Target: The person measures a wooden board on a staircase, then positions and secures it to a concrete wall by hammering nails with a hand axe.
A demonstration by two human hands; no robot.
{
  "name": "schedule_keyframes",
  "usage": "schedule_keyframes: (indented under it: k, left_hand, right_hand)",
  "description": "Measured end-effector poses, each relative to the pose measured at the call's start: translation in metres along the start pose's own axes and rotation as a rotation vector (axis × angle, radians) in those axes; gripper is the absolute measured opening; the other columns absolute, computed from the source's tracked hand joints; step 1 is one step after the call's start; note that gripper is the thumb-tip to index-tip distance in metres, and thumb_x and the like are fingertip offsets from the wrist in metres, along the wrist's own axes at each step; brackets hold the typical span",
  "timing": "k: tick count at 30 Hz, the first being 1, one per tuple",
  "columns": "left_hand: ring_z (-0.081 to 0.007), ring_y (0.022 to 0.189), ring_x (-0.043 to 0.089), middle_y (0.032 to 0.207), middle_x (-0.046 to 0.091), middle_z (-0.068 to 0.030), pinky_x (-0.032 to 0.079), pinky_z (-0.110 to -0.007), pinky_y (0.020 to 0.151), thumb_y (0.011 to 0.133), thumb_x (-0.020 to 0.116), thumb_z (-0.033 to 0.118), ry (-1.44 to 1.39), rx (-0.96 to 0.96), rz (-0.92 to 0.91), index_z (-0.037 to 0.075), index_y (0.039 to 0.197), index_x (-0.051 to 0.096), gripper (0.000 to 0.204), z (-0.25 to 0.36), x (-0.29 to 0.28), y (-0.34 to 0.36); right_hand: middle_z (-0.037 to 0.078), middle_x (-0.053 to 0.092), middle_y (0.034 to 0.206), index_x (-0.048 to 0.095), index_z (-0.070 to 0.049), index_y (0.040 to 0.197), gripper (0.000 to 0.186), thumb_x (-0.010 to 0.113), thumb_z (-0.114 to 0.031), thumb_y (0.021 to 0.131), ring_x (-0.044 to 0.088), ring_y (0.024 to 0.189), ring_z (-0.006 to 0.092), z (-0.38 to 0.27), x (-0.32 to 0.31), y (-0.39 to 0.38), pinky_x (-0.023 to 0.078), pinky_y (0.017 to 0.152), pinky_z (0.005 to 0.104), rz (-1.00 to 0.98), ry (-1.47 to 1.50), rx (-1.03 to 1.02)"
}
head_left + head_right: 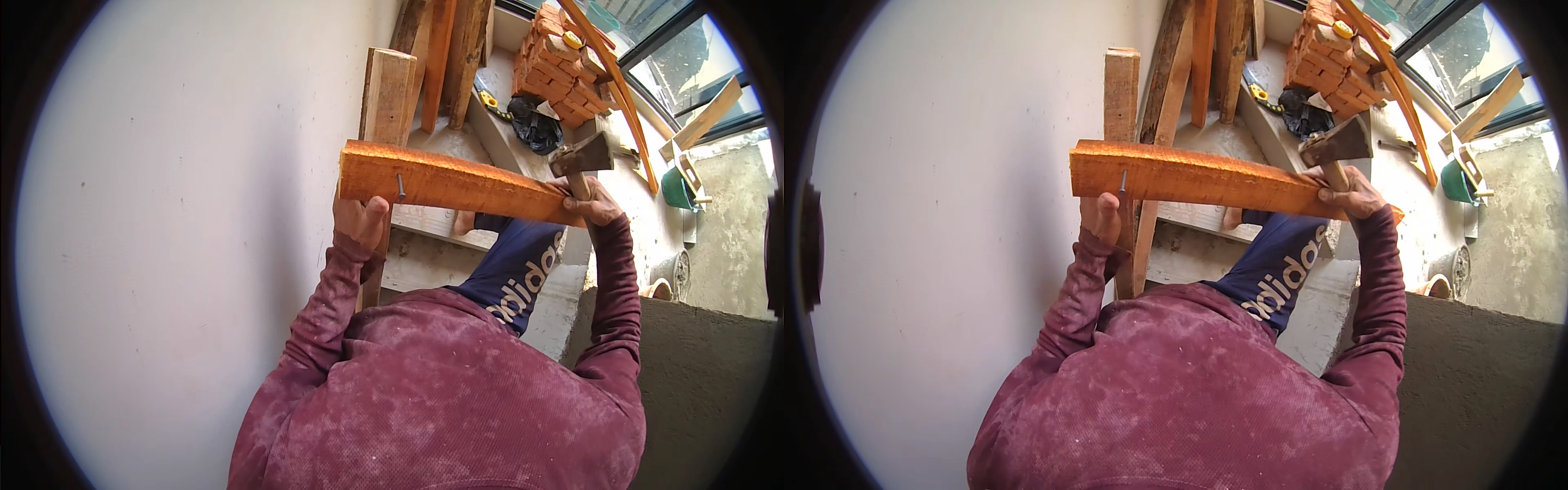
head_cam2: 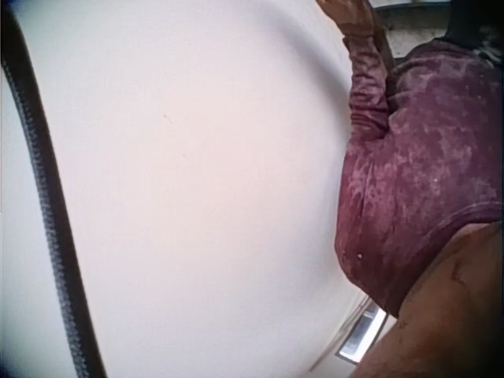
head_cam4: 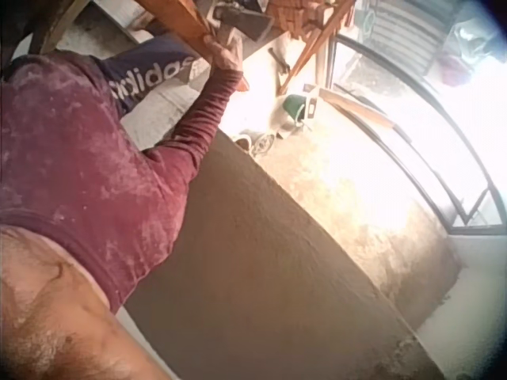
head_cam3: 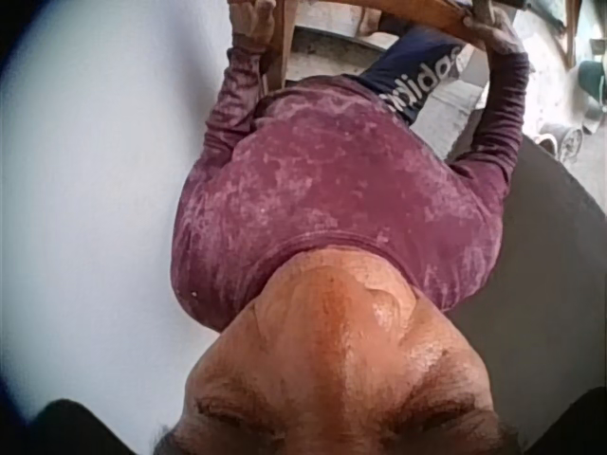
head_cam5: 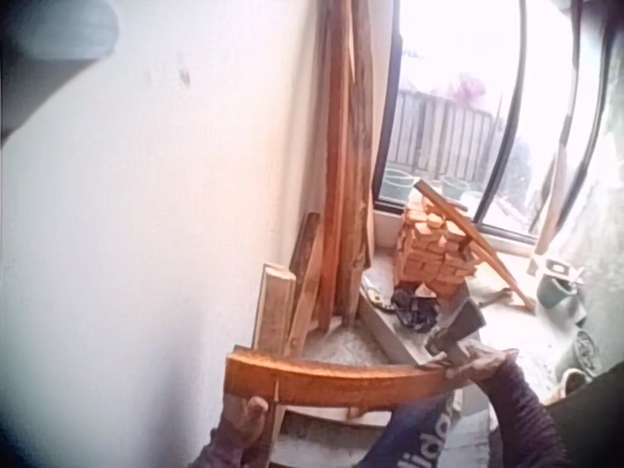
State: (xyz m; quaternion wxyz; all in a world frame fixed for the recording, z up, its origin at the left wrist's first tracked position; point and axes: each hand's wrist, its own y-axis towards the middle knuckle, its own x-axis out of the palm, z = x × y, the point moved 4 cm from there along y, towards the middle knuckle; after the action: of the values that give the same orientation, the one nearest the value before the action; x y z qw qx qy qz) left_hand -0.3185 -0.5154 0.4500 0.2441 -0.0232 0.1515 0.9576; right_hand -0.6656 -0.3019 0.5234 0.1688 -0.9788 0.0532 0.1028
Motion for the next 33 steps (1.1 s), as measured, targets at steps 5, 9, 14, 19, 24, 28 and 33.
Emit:
schedule_keyframes:
  k: [5, 9, 14, 19, 24, 28, 33]
  left_hand:
    - [-0.024, 0.083, 0.062, 0.089, 0.064, -0.0118, 0.048, -0.038, 0.072, 0.082, 0.047, 0.076, 0.115, -0.006, -0.096, -0.003, 0.1, 0.062, 0.082, 0.002, 0.0, 0.007]
    - [-0.0234, 0.079, 0.054, 0.083, 0.058, -0.0108, 0.042, -0.04, 0.068, 0.084, 0.038, 0.077, 0.158, 0.05, -0.014, -0.002, 0.09, 0.058, 0.082, 0.005, 0.013, 0.003]
    - [-0.0283, 0.083, 0.055, 0.086, 0.058, -0.0154, 0.043, -0.042, 0.074, 0.084, 0.035, 0.078, 0.086, 0.086, 0.059, -0.005, 0.099, 0.056, 0.087, -0.018, 0.017, 0.008]
    - [-0.0264, 0.085, 0.054, 0.09, 0.057, -0.0158, 0.044, -0.042, 0.079, 0.082, 0.033, 0.082, 0.08, 0.127, 0.051, -0.006, 0.105, 0.054, 0.094, -0.046, 0.027, 0.009]
    - [-0.0236, 0.095, 0.049, 0.102, 0.054, -0.0135, 0.041, -0.04, 0.087, 0.08, 0.03, 0.085, 0.016, 0.042, -0.09, -0.006, 0.111, 0.051, 0.098, -0.014, 0.016, 0.009]
    - [-0.0242, 0.104, 0.048, 0.111, 0.053, -0.0135, 0.039, -0.039, 0.093, 0.077, 0.028, 0.087, -0.128, 0.038, -0.171, -0.006, 0.115, 0.051, 0.103, -0.038, 0.022, 0.009]
    - [-0.0279, 0.109, 0.049, 0.115, 0.053, -0.0164, 0.038, -0.04, 0.095, 0.077, 0.027, 0.088, -0.059, 0.025, -0.22, -0.006, 0.118, 0.051, 0.105, -0.029, 0.037, 0.014]
  right_hand:
    - [0.008, 0.066, 0.112, 0.061, 0.004, 0.119, 0.052, 0.073, -0.014, 0.072, 0.058, 0.104, 0.016, 0.024, 0.003, 0.005, 0.041, 0.097, 0.029, 0.015, 0.127, -0.047]
    - [0.01, 0.064, 0.116, 0.059, 0.003, 0.123, 0.05, 0.07, -0.022, 0.08, 0.057, 0.106, 0.017, 0.028, -0.006, -0.002, 0.042, 0.097, 0.031, 0.166, -0.259, -0.187]
    - [0.008, 0.065, 0.11, 0.057, -0.001, 0.127, 0.047, 0.064, -0.026, 0.087, 0.056, 0.104, 0.0153, 0.026, 0.027, -0.004, 0.042, 0.094, 0.0304, 0.344, -0.379, -0.083]
    - [0.004, 0.066, 0.109, 0.059, -0.002, 0.125, 0.041, 0.062, -0.02, 0.089, 0.056, 0.102, 0.0136, 0.035, 0.025, -0.005, 0.042, 0.092, 0.0283, 0.353, -0.341, -0.143]
    - [0.006, 0.066, 0.109, 0.062, 0.001, 0.121, 0.039, 0.063, -0.019, 0.088, 0.057, 0.1, 0.0126, 0.02, 0.023, 0.0, 0.043, 0.093, 0.0285, 0.27, -0.249, -0.192]
    - [0.005, 0.066, 0.109, 0.062, 0.001, 0.121, 0.039, 0.063, -0.017, 0.087, 0.056, 0.1, 0.0121, 0.017, 0.014, 0.003, 0.043, 0.093, 0.0284, 0.233, -0.243, -0.163]
    - [0.002, 0.064, 0.111, 0.062, -0.001, 0.122, 0.039, 0.066, -0.012, 0.085, 0.054, 0.104, 0.0124, 0.025, 0.009, 0.009, 0.042, 0.094, 0.0289, 0.226, -0.173, -0.179]
